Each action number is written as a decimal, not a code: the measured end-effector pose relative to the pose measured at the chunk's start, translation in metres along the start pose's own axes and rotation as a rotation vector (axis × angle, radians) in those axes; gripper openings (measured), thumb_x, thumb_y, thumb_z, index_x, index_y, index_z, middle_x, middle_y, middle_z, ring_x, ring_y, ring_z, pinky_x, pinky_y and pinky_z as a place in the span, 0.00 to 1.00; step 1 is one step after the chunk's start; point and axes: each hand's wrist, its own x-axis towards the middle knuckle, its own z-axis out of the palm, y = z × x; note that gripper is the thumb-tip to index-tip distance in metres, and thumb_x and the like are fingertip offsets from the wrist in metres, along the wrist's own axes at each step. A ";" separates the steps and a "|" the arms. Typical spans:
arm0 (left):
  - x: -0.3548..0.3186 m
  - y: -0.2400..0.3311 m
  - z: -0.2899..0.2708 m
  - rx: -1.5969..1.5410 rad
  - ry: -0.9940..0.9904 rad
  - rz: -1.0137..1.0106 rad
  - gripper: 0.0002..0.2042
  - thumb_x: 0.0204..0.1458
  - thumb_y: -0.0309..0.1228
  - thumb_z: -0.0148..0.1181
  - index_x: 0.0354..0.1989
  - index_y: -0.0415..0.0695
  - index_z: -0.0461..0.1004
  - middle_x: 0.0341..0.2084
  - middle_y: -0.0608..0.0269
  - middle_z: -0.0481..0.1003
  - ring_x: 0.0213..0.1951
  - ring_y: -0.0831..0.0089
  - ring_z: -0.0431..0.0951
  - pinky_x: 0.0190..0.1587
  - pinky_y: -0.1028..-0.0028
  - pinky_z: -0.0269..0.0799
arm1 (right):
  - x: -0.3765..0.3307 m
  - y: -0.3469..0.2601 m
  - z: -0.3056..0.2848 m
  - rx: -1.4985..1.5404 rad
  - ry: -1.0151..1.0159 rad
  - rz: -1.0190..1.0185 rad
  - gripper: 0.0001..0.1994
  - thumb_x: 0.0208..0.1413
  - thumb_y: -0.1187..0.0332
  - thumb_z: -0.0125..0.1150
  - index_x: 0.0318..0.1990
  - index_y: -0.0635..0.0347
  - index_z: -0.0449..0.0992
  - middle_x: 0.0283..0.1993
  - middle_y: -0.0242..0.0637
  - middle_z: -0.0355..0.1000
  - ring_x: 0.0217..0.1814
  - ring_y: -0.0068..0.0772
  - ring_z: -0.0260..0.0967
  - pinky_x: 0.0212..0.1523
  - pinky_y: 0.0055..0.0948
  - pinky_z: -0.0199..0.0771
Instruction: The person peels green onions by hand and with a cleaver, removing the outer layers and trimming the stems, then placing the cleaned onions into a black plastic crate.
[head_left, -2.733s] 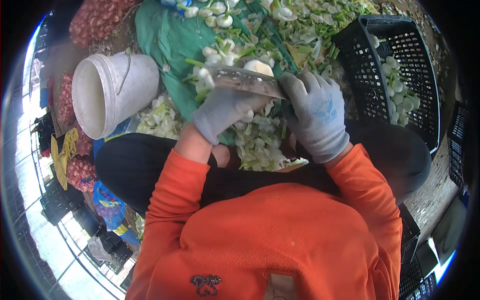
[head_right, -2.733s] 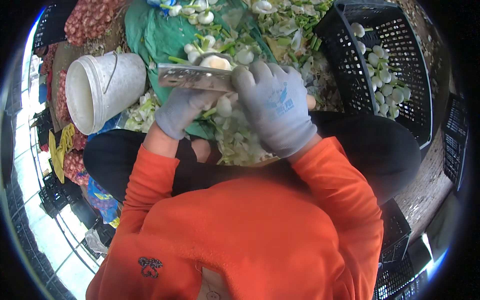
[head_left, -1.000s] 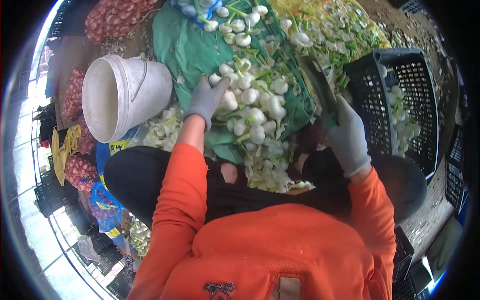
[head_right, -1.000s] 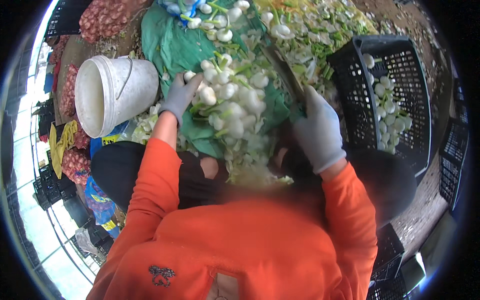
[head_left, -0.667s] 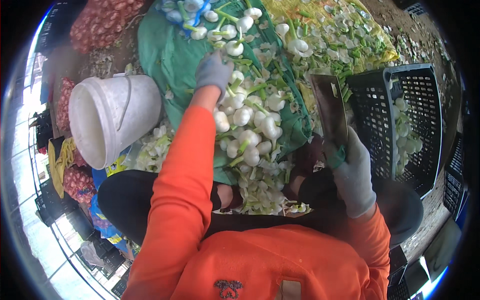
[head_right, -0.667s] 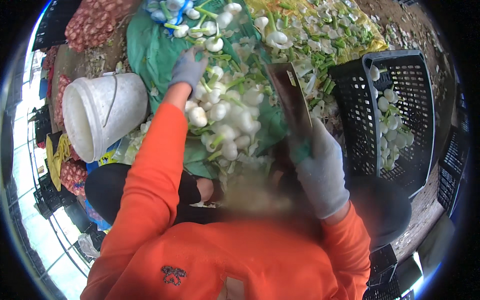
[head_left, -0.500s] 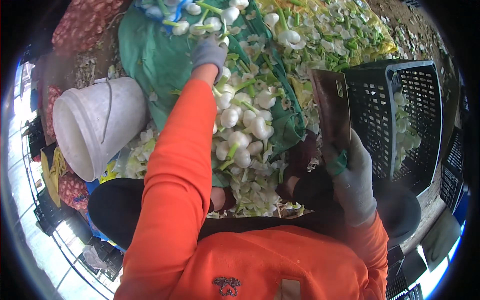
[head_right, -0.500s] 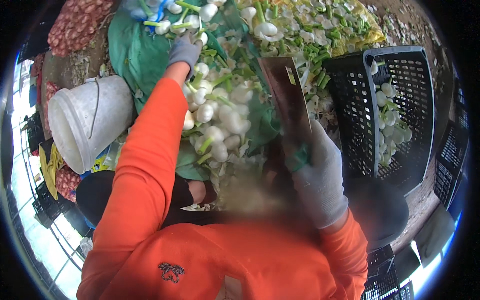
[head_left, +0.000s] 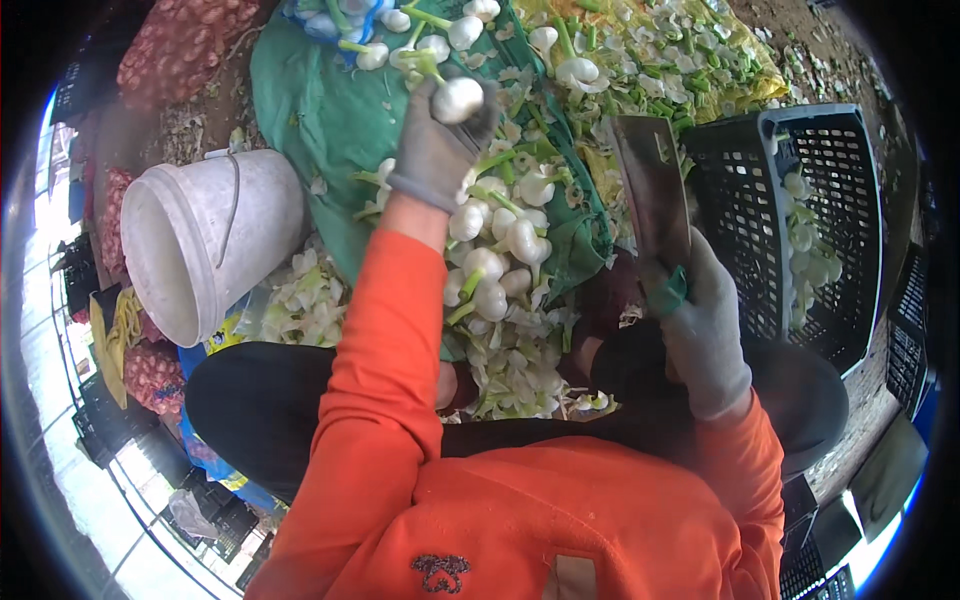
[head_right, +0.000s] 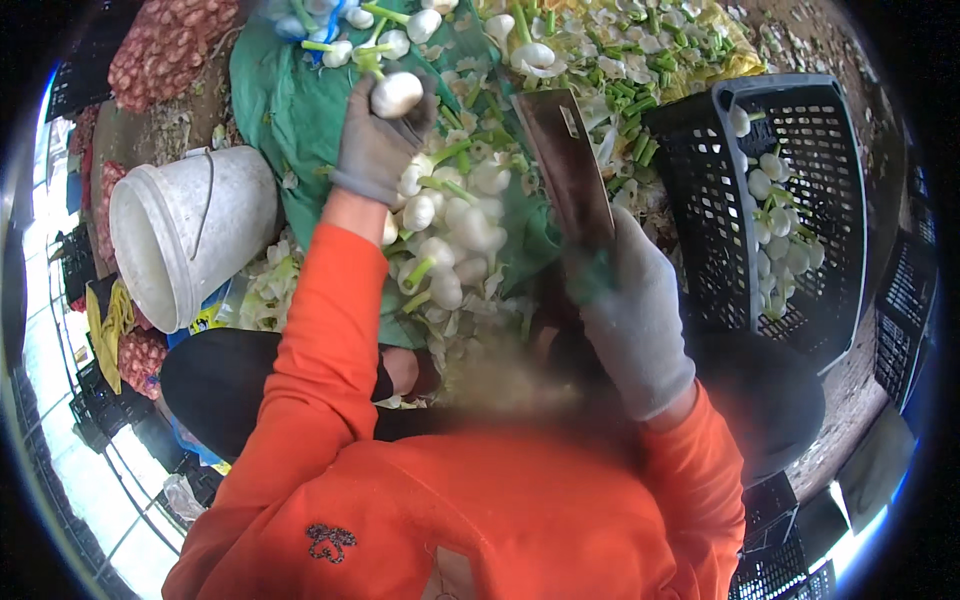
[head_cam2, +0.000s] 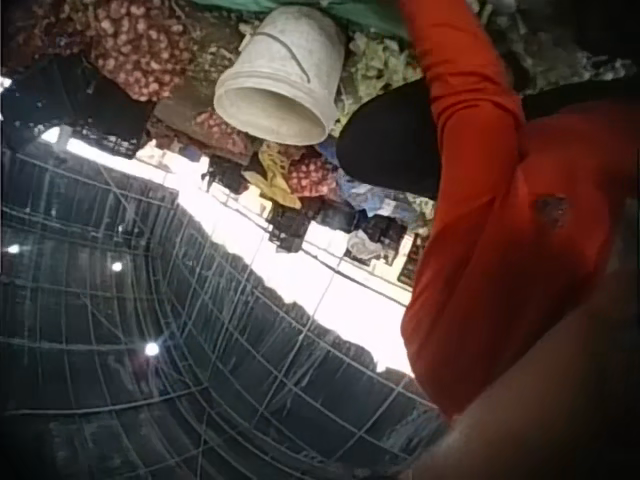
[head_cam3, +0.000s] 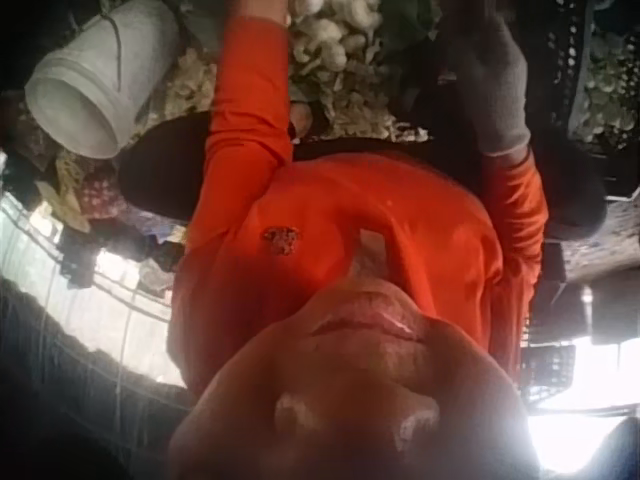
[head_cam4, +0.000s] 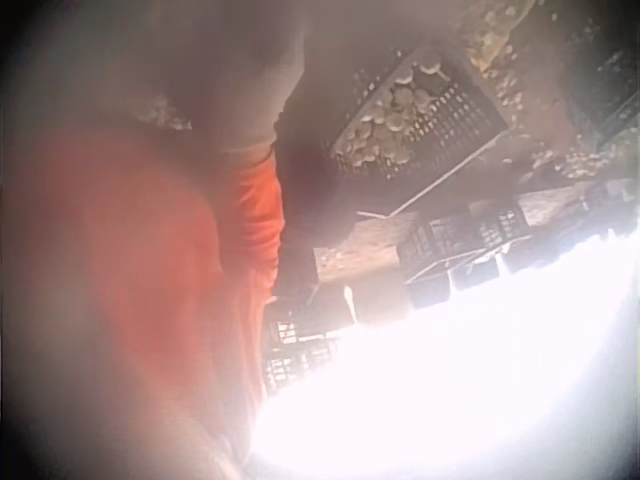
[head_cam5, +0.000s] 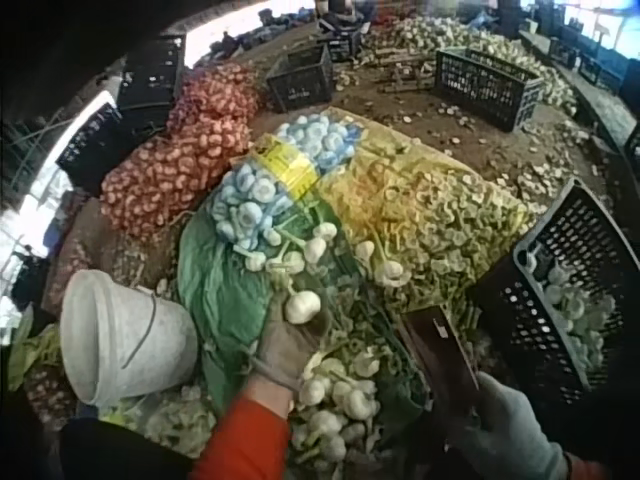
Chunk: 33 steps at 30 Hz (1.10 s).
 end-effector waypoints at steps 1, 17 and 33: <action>-0.012 -0.011 0.011 0.000 -0.014 -0.004 0.19 0.61 0.43 0.44 0.50 0.41 0.68 0.45 0.52 0.75 0.46 0.57 0.76 0.48 0.57 0.77 | -0.001 0.004 -0.001 -0.003 0.013 -0.006 0.14 0.55 0.73 0.56 0.49 0.66 0.71 0.34 0.26 0.68 0.35 0.14 0.61 0.34 0.20 0.65; -0.172 -0.067 0.172 2.066 -0.333 1.070 0.09 0.43 0.29 0.64 0.33 0.42 0.77 0.31 0.56 0.74 0.34 0.58 0.74 0.39 0.63 0.70 | -0.038 -0.025 -0.010 -0.590 0.491 -0.822 0.11 0.48 0.72 0.60 0.41 0.56 0.72 0.33 0.40 0.69 0.32 0.47 0.68 0.35 0.39 0.66; -0.184 -0.032 0.159 1.619 -0.090 0.824 0.07 0.48 0.29 0.65 0.35 0.42 0.77 0.34 0.63 0.75 0.36 0.72 0.76 0.41 0.71 0.72 | -0.038 -0.014 0.005 -0.275 0.442 -0.791 0.08 0.53 0.73 0.60 0.39 0.62 0.72 0.29 0.47 0.69 0.31 0.53 0.68 0.30 0.41 0.67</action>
